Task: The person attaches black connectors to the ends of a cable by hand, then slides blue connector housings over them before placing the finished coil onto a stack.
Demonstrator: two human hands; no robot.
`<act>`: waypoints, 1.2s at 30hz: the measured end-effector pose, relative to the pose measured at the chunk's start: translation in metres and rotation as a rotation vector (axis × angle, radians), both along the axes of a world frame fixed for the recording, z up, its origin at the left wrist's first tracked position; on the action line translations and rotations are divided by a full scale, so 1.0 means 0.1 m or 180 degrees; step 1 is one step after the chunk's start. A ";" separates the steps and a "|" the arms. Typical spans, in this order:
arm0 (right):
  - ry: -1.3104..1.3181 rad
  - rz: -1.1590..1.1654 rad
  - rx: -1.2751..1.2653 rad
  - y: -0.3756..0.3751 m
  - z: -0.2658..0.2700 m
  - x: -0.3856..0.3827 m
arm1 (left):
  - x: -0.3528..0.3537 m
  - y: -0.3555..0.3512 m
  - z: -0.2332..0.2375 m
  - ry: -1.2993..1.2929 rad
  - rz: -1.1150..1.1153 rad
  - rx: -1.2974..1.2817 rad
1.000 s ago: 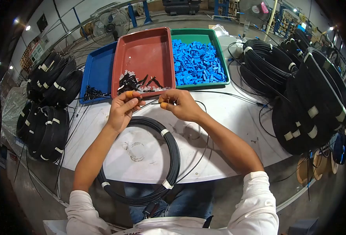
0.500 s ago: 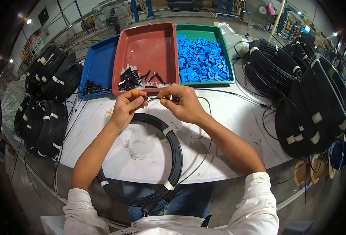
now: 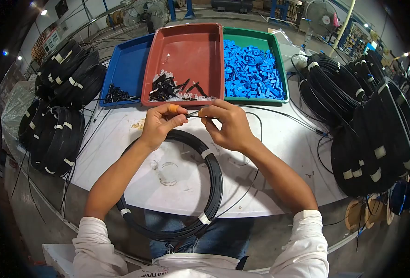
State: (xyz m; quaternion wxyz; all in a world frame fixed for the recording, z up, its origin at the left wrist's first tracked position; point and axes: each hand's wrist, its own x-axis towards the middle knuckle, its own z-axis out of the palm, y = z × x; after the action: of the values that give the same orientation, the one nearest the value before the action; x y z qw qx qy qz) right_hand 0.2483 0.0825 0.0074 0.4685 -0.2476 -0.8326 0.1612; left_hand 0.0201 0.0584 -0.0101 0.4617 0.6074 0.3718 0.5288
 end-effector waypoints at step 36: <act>-0.0992 -0.0360 -0.1072 0.08 -0.32 -0.05 | -2.20 1.32 0.18 0.4164 -0.0007 0.1019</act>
State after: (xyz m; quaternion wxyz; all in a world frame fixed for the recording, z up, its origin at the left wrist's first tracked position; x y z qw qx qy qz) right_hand 0.2431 0.0904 -0.0246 0.2946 -0.3904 -0.8410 0.2312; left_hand -0.2000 0.1909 0.0077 0.0461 0.8640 0.4913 0.1000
